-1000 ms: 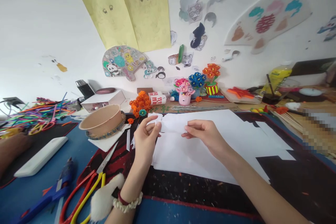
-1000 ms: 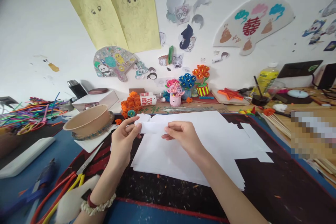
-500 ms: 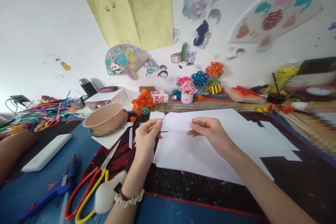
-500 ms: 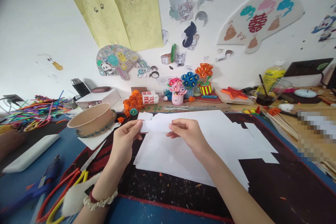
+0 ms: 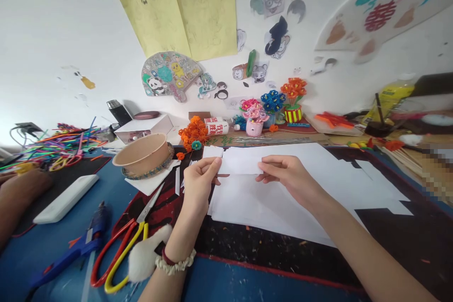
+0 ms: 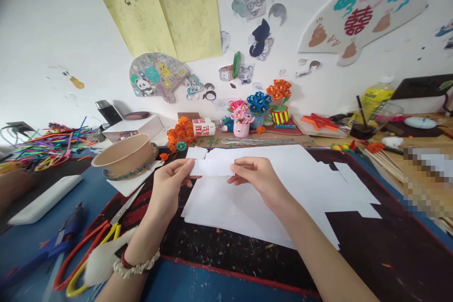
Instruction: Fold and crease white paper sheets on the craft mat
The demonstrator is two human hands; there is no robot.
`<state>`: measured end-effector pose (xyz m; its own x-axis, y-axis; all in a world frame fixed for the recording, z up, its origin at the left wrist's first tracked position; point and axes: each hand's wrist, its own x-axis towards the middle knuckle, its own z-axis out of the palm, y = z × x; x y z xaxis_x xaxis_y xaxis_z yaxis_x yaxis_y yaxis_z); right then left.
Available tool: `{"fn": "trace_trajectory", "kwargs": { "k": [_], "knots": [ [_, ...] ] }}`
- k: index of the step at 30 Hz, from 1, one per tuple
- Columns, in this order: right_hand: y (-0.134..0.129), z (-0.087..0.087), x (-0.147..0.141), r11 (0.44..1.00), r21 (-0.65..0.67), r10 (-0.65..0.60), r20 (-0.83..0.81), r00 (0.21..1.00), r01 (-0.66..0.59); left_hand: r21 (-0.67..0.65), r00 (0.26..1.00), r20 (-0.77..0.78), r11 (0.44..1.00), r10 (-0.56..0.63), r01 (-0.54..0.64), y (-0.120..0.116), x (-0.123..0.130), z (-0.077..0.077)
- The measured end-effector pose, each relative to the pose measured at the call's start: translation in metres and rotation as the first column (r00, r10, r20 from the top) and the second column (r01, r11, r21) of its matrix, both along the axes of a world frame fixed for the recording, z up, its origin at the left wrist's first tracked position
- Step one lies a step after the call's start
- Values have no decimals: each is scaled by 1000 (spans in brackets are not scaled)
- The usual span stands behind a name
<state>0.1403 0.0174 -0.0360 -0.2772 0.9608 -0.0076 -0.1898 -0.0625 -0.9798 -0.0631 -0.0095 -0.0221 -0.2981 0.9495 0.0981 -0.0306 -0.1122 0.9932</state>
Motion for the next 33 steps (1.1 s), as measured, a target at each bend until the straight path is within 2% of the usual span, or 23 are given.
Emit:
{"fn": "trace_trajectory", "kwargs": {
  "k": [10, 28, 33],
  "knots": [
    [2, -2, 2, 999, 12, 53, -1, 999, -53, 7, 1000, -11, 1000, 17, -17, -1, 0, 1],
    [1, 0, 2, 1000, -2, 13, -9, 1000, -13, 5, 1000, -19, 1000, 18, -17, -1, 1, 2],
    [1, -1, 1, 1000, 12, 7, 17, 1000, -7, 39, 998, -57, 999, 39, -36, -2, 2, 3]
  ]
}}
